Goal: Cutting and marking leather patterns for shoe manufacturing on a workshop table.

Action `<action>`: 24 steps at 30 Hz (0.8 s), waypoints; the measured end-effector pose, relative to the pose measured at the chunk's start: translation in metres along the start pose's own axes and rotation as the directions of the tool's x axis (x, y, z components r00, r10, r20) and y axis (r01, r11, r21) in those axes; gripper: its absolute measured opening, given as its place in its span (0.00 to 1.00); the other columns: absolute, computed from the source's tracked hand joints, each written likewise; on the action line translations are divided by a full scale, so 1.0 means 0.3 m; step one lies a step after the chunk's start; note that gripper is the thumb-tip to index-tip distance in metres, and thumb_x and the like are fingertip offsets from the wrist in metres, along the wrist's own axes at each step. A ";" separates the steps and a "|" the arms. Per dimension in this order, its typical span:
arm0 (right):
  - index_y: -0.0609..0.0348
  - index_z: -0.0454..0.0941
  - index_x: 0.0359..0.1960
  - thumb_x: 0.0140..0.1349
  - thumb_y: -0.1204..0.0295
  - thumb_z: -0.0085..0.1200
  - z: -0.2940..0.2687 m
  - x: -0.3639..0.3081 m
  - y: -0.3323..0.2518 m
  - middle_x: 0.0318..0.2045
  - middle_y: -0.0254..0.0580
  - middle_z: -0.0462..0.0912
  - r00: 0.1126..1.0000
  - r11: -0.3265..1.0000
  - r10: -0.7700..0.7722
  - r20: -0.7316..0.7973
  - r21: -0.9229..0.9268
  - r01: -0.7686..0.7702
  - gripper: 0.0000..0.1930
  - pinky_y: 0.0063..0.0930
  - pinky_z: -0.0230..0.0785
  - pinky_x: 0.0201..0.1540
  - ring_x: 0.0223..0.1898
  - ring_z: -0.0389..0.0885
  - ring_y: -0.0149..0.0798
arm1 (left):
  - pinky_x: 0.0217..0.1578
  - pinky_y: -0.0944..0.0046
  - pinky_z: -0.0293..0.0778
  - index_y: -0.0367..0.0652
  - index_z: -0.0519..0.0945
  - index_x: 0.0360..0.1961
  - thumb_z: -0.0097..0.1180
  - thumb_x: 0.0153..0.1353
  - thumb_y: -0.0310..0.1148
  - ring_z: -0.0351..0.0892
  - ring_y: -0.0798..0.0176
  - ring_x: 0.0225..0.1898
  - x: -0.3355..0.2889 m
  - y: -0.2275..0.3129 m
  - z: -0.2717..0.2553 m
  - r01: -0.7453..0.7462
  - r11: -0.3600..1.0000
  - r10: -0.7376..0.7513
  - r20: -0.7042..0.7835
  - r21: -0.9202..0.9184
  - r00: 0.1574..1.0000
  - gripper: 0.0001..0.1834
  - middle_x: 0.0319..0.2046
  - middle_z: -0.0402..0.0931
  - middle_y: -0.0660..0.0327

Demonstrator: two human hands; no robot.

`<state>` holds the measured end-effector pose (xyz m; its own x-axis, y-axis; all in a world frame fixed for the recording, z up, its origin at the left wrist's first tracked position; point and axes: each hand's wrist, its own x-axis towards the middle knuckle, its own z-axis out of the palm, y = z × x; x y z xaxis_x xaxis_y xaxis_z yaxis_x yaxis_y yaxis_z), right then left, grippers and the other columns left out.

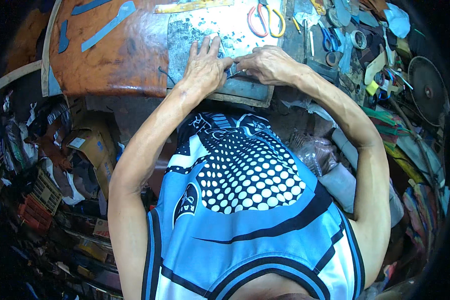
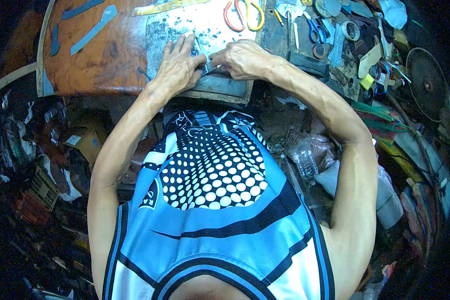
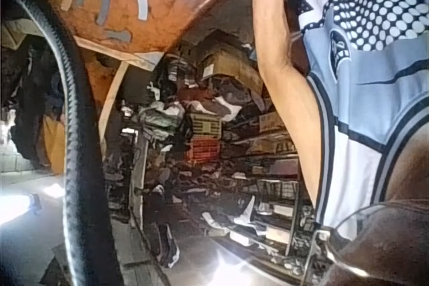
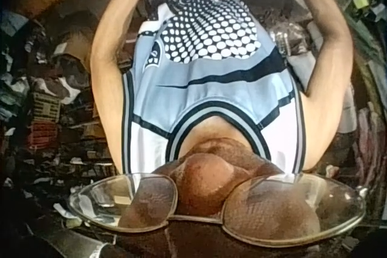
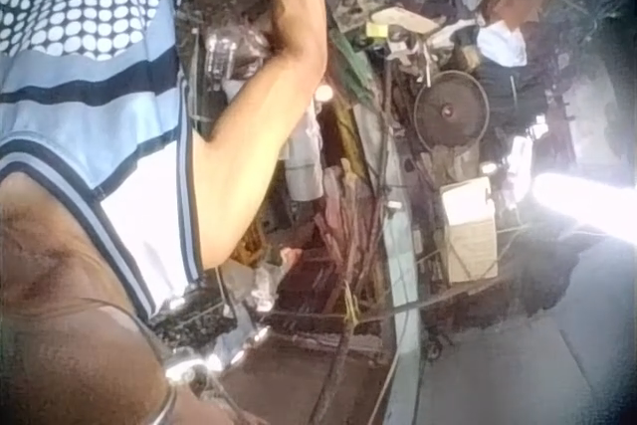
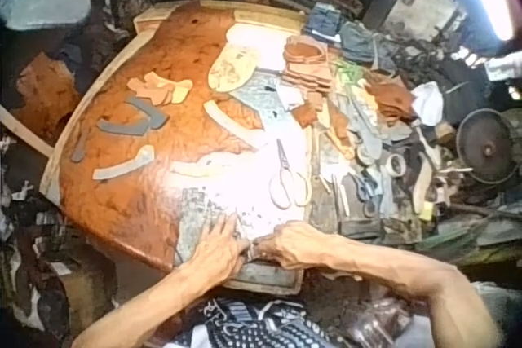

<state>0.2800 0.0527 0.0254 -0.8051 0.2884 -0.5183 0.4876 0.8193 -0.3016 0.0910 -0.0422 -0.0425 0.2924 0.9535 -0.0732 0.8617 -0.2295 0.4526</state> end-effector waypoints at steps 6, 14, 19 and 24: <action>0.46 0.83 0.51 0.61 0.71 0.57 0.059 -0.017 0.020 0.65 0.45 0.71 0.982 0.998 -0.064 -0.180 -0.040 0.058 0.16 0.45 0.76 0.51 0.52 0.81 0.53 | 0.69 0.34 0.50 0.51 0.83 0.46 0.68 0.54 0.39 0.53 0.36 0.72 -0.010 0.006 -0.006 -0.022 0.999 0.022 -0.021 -0.024 1.000 0.18 0.68 0.57 0.38; 0.47 0.84 0.49 0.58 0.75 0.54 0.037 0.000 0.015 0.64 0.44 0.72 0.984 0.999 -0.041 -0.174 -0.008 0.041 0.17 0.46 0.73 0.54 0.53 0.80 0.52 | 0.69 0.34 0.50 0.49 0.82 0.44 0.67 0.54 0.39 0.55 0.35 0.71 -0.014 -0.001 -0.017 -0.043 0.999 0.045 -0.072 0.027 0.996 0.16 0.67 0.58 0.37; 0.48 0.84 0.48 0.56 0.76 0.53 0.013 0.001 0.021 0.64 0.42 0.73 0.990 0.998 -0.055 -0.134 -0.015 0.053 0.18 0.45 0.73 0.54 0.53 0.80 0.51 | 0.69 0.34 0.51 0.49 0.82 0.43 0.67 0.53 0.39 0.54 0.35 0.71 -0.012 0.008 -0.020 -0.032 0.999 0.032 -0.058 0.015 0.998 0.17 0.66 0.58 0.36; 0.49 0.84 0.48 0.56 0.76 0.53 -0.004 0.004 0.054 0.62 0.40 0.76 0.994 0.999 -0.029 -0.110 0.012 0.030 0.18 0.44 0.74 0.54 0.53 0.80 0.50 | 0.68 0.34 0.52 0.49 0.83 0.43 0.68 0.52 0.39 0.54 0.35 0.70 0.008 0.012 -0.003 -0.041 0.999 0.043 -0.080 0.017 0.996 0.17 0.65 0.59 0.36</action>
<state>0.2865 0.0670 0.0209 -0.8509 0.3173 -0.4186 0.4671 0.8216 -0.3269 0.0944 -0.0407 -0.0402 0.2945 0.9555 0.0177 0.8559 -0.2720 0.4399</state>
